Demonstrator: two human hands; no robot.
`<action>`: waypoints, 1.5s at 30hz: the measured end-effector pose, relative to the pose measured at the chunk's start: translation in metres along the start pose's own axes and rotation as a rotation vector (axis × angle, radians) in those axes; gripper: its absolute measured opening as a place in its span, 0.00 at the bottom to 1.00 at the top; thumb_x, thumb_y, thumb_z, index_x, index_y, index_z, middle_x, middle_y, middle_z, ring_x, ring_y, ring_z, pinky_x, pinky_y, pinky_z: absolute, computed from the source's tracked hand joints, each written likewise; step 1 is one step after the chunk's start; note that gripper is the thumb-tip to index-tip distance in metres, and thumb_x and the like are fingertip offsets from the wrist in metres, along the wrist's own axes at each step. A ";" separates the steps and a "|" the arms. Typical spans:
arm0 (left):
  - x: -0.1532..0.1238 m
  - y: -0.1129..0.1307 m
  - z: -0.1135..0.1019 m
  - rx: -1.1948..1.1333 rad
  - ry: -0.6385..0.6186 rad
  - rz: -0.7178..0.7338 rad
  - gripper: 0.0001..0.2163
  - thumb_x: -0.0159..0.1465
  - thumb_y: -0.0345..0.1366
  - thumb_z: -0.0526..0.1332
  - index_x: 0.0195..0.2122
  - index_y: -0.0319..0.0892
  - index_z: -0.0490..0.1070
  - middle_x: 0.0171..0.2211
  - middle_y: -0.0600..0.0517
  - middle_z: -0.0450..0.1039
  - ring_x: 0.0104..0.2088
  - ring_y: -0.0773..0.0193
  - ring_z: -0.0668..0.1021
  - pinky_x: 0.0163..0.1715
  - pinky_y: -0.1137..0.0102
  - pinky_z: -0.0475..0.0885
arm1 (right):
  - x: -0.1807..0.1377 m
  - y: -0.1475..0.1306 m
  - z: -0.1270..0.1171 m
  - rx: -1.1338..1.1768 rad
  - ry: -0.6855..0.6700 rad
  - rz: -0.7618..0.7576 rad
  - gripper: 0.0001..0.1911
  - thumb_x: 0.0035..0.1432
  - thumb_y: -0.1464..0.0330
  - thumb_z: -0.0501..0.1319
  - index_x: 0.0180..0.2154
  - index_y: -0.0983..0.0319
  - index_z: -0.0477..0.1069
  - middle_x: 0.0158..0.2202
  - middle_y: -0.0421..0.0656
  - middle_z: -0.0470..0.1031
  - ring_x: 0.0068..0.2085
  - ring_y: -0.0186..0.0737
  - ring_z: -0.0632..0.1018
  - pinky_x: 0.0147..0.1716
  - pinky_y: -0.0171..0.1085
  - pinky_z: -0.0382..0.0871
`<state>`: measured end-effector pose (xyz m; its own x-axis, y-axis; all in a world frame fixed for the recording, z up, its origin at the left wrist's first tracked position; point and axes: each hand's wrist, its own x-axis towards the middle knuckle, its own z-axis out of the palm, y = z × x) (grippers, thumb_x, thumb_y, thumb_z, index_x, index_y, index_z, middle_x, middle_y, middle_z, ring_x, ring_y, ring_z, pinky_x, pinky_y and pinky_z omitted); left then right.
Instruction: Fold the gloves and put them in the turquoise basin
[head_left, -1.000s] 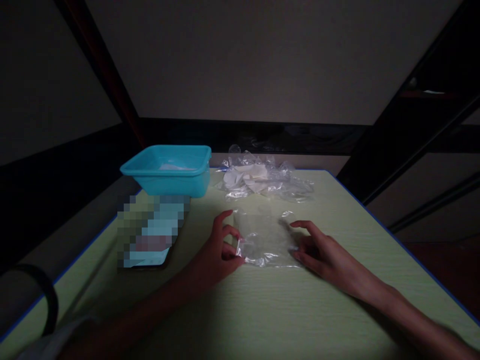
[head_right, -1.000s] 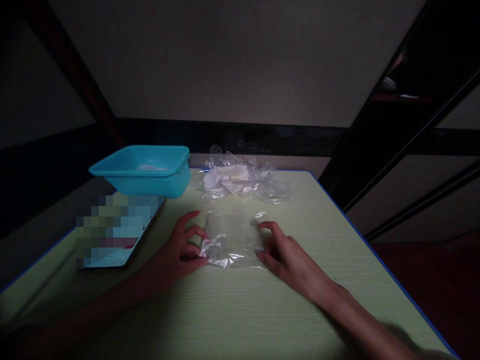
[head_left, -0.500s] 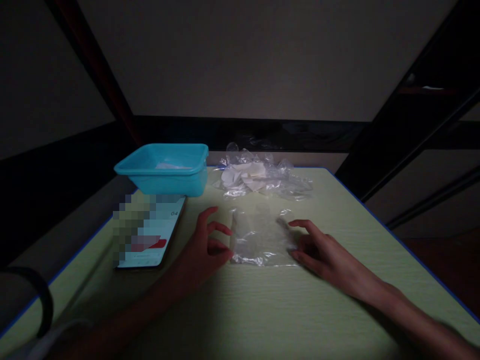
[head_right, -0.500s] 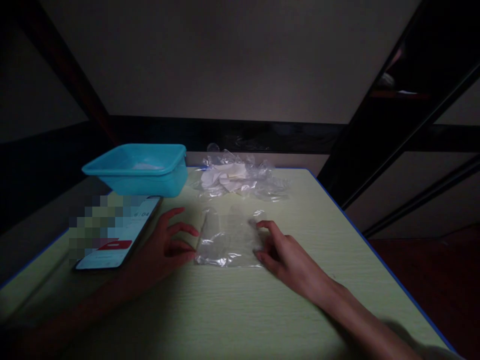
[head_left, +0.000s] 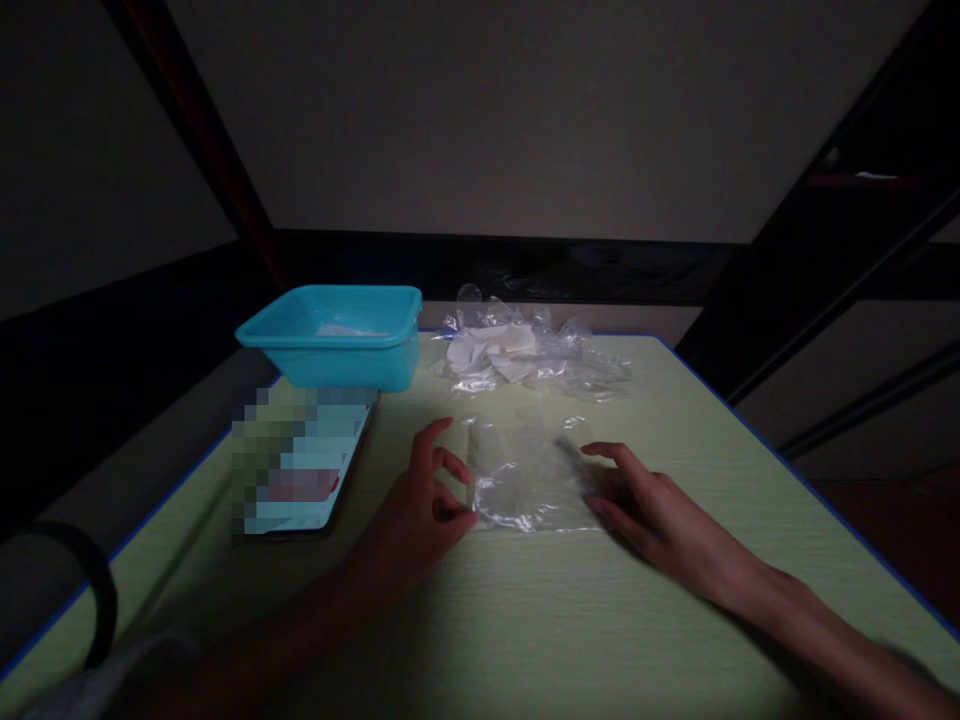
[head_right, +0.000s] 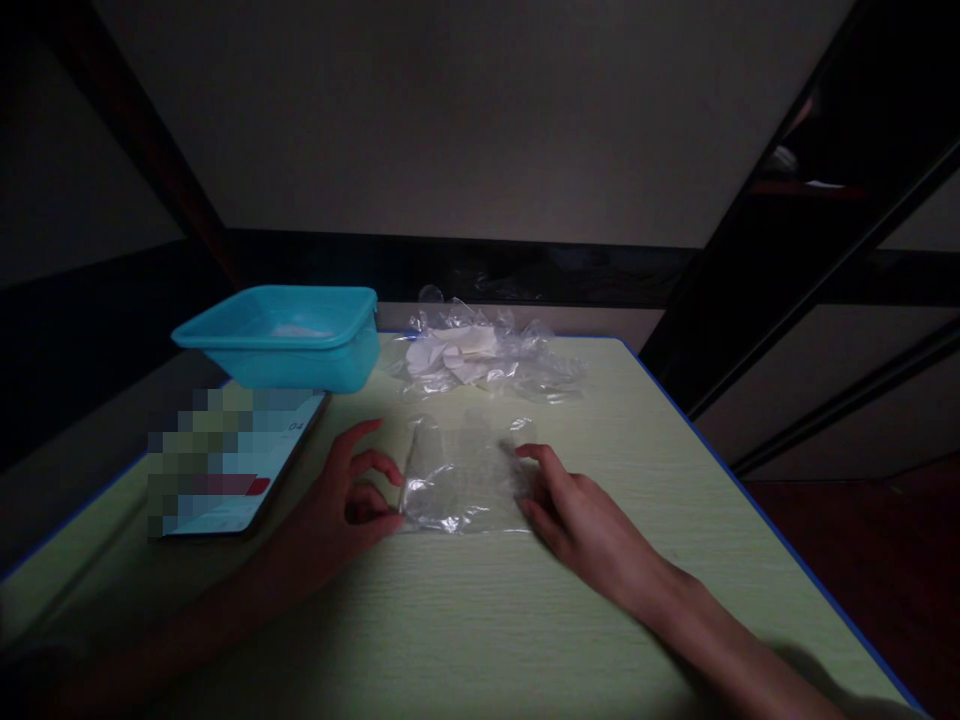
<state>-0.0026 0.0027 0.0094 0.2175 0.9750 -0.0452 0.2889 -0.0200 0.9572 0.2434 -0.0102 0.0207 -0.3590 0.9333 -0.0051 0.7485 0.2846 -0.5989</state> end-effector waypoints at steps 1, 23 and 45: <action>0.000 -0.001 0.000 0.010 -0.001 0.008 0.34 0.49 0.24 0.59 0.54 0.46 0.45 0.35 0.58 0.63 0.20 0.75 0.70 0.20 0.77 0.63 | 0.000 0.000 0.000 -0.016 -0.003 0.003 0.19 0.60 0.67 0.48 0.52 0.65 0.53 0.23 0.40 0.69 0.23 0.38 0.69 0.22 0.36 0.60; -0.019 -0.011 -0.005 0.748 -0.527 0.635 0.37 0.60 0.39 0.60 0.65 0.40 0.38 0.65 0.40 0.41 0.64 0.49 0.49 0.61 0.50 0.47 | -0.010 -0.018 0.021 -0.346 -0.204 -0.483 0.43 0.60 0.49 0.49 0.64 0.69 0.36 0.66 0.56 0.40 0.65 0.52 0.47 0.61 0.55 0.40; 0.056 0.002 0.002 0.164 0.153 0.063 0.17 0.51 0.32 0.60 0.43 0.40 0.59 0.19 0.62 0.65 0.22 0.65 0.72 0.25 0.71 0.66 | -0.012 -0.017 0.023 -0.321 -0.233 -0.430 0.40 0.61 0.51 0.49 0.64 0.67 0.36 0.65 0.53 0.39 0.65 0.50 0.45 0.62 0.54 0.41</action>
<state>0.0118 0.0566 0.0083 0.0996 0.9926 0.0688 0.4299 -0.1053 0.8967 0.2225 -0.0306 0.0127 -0.7538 0.6569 -0.0134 0.6270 0.7131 -0.3135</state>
